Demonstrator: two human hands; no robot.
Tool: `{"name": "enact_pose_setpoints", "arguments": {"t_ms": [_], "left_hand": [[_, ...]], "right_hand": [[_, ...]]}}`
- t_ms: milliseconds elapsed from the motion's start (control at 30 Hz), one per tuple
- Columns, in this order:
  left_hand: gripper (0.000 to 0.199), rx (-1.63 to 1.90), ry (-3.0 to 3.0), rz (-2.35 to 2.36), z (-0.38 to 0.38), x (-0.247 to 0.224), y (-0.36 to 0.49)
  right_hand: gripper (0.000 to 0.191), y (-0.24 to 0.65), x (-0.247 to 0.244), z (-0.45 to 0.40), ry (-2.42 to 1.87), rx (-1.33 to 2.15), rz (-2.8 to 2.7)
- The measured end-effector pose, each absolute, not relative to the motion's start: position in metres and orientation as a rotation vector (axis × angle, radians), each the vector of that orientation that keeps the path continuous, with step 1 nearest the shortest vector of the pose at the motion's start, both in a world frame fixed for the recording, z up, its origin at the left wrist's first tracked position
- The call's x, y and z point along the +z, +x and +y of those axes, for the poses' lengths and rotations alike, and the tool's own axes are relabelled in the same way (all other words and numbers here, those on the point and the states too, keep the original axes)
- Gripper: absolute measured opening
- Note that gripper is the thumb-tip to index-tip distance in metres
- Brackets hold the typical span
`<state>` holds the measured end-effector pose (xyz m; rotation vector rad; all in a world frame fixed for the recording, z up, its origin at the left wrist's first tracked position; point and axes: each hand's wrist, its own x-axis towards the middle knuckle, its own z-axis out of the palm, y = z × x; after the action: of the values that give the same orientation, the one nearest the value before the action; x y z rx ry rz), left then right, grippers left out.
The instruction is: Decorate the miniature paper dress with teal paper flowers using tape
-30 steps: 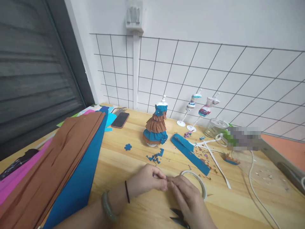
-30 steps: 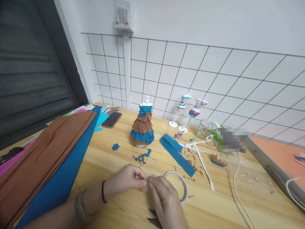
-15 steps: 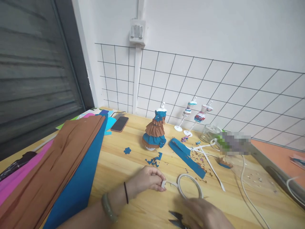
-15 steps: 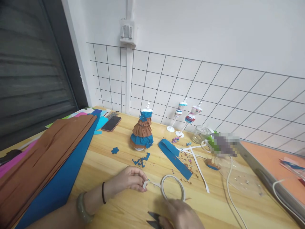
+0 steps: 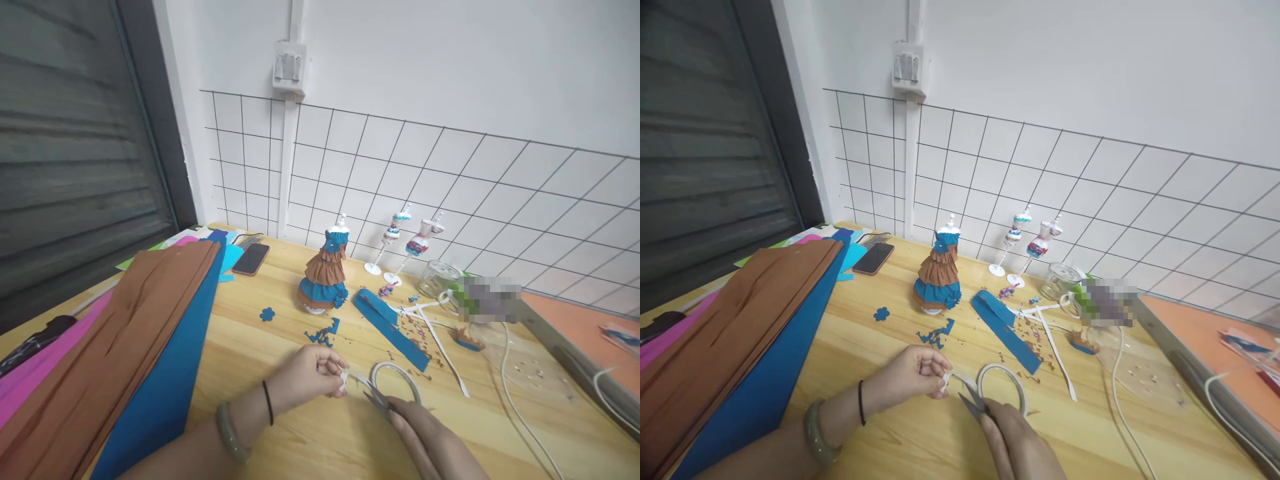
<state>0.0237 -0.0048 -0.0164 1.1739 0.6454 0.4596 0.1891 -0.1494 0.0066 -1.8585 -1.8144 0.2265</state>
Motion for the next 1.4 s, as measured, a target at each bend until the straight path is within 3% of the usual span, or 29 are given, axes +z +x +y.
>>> {"name": "enact_pose_setpoints", "arguments": {"t_ms": [433, 900, 1400], "left_hand": [[0.036, 0.455, 1.165, 0.610, -0.008, -0.016, 0.024], [0.035, 0.423, 1.200, 0.578, -0.007, -0.022, 0.024], [0.038, 0.409, 1.177, 0.575, -0.008, -0.016, 0.024]], "right_hand": [[0.031, 0.184, 0.018, -0.116, -2.047, 0.248, -2.155], [0.030, 0.174, 0.033, -0.113, -2.144, 0.447, -2.025], [0.027, 0.180, 0.024, -0.116, -2.082, 0.343, -2.042]]}}
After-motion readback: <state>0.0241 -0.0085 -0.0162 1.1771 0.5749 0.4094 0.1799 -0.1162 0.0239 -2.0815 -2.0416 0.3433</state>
